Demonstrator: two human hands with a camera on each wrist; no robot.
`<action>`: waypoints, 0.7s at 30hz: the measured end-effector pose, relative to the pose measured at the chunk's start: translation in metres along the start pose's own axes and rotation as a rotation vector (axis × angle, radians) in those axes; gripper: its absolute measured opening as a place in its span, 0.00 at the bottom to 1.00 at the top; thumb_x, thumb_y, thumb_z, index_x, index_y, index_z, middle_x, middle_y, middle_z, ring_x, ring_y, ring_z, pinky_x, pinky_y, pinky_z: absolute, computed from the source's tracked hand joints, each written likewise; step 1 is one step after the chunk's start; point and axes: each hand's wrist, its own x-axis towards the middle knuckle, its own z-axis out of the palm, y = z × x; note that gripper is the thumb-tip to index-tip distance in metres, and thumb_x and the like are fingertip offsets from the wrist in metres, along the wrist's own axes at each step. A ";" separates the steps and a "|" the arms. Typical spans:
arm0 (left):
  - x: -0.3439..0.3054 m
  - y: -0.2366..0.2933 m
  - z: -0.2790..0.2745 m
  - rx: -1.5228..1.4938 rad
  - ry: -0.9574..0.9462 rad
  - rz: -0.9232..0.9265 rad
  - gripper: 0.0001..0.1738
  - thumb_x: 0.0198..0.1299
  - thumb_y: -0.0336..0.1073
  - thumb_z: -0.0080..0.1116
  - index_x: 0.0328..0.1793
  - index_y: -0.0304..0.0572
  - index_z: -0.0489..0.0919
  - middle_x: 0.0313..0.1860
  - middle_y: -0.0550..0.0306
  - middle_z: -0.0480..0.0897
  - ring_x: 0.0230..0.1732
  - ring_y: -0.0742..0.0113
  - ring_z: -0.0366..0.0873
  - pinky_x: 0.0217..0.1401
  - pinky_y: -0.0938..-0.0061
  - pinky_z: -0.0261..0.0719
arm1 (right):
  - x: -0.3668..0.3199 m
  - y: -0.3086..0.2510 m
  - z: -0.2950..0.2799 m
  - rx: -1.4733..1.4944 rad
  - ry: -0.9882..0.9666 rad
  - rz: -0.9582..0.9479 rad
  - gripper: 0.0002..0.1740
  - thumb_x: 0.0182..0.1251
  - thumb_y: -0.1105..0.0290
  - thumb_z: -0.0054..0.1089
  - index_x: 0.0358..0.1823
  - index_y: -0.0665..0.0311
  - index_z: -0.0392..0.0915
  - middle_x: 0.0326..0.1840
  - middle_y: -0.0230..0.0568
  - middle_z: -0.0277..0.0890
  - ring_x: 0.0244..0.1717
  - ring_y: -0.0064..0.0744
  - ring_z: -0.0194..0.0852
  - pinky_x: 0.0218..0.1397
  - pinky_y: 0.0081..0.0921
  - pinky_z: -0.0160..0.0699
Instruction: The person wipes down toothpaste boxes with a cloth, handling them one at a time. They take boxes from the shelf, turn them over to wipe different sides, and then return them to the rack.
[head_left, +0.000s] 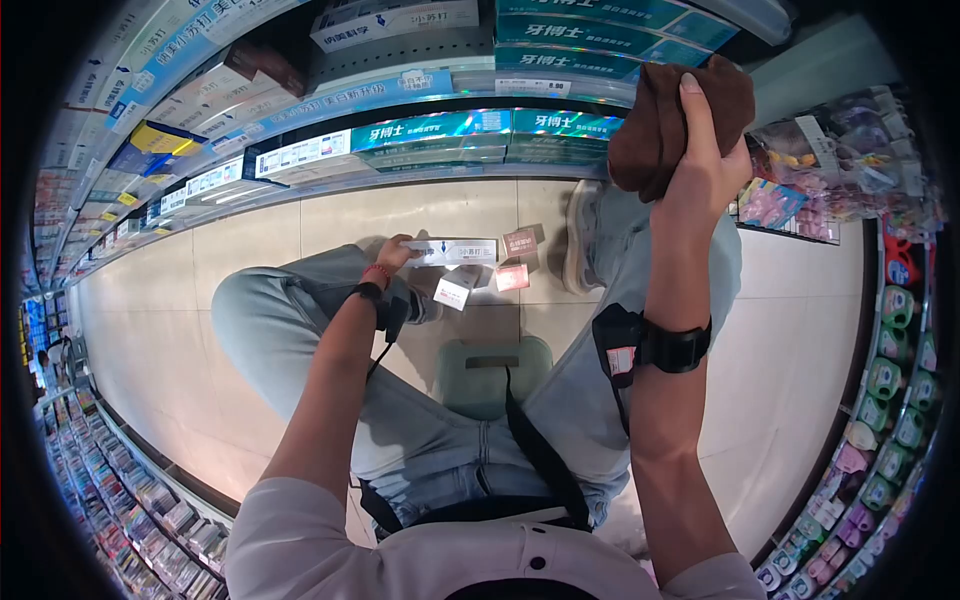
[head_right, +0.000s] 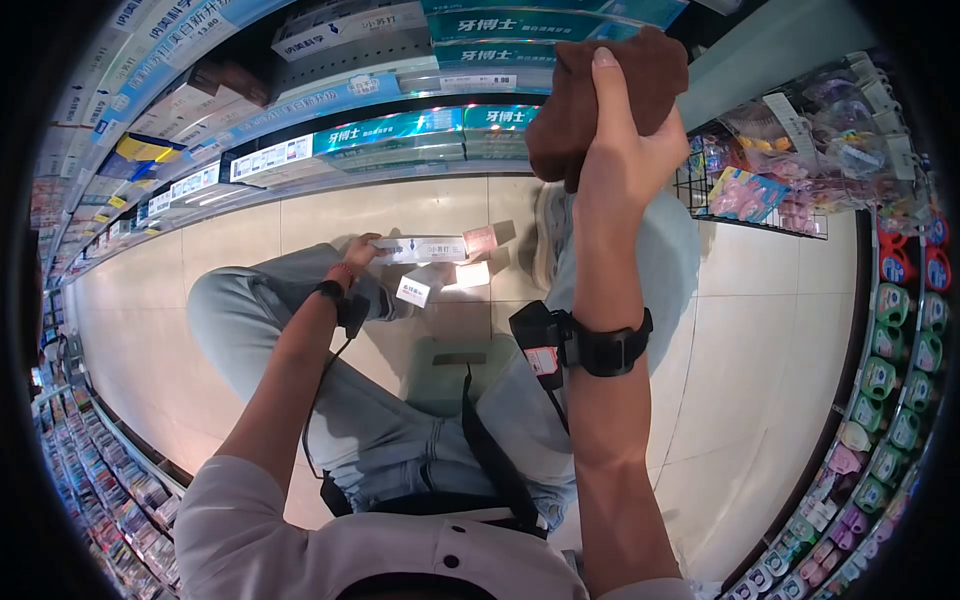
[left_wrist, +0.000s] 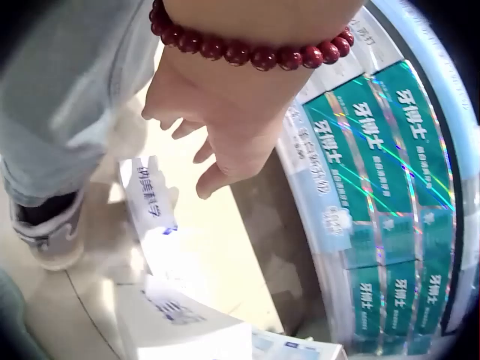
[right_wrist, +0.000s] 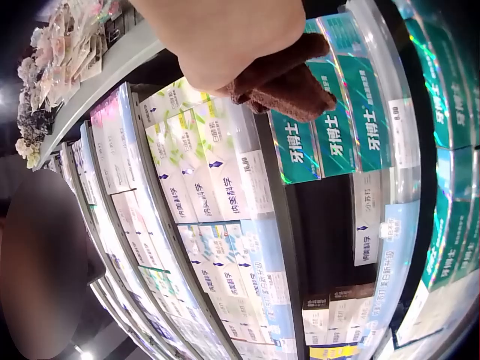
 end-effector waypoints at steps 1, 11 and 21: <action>-0.013 0.021 -0.001 0.100 0.071 -0.026 0.35 0.45 0.50 0.67 0.58 0.38 0.75 0.51 0.42 0.80 0.53 0.50 0.78 0.58 0.66 0.73 | 0.000 -0.001 0.002 0.007 0.004 -0.007 0.24 0.58 0.72 0.64 0.55 0.73 0.71 0.47 0.43 0.76 0.47 0.28 0.76 0.52 0.22 0.74; -0.115 0.179 0.037 0.661 -0.323 0.092 0.44 0.37 0.69 0.63 0.45 0.32 0.81 0.42 0.37 0.82 0.44 0.49 0.81 0.45 0.62 0.77 | -0.003 -0.001 0.020 0.163 0.052 0.090 0.22 0.56 0.73 0.66 0.51 0.73 0.74 0.45 0.40 0.77 0.43 0.27 0.77 0.49 0.21 0.75; -0.095 0.148 -0.022 -0.123 -0.412 -0.420 0.20 0.41 0.47 0.65 0.38 0.43 0.82 0.32 0.54 0.83 0.32 0.54 0.80 0.32 0.63 0.78 | -0.003 0.010 0.013 0.169 0.107 0.103 0.18 0.54 0.73 0.68 0.46 0.71 0.77 0.43 0.38 0.78 0.42 0.25 0.77 0.48 0.21 0.75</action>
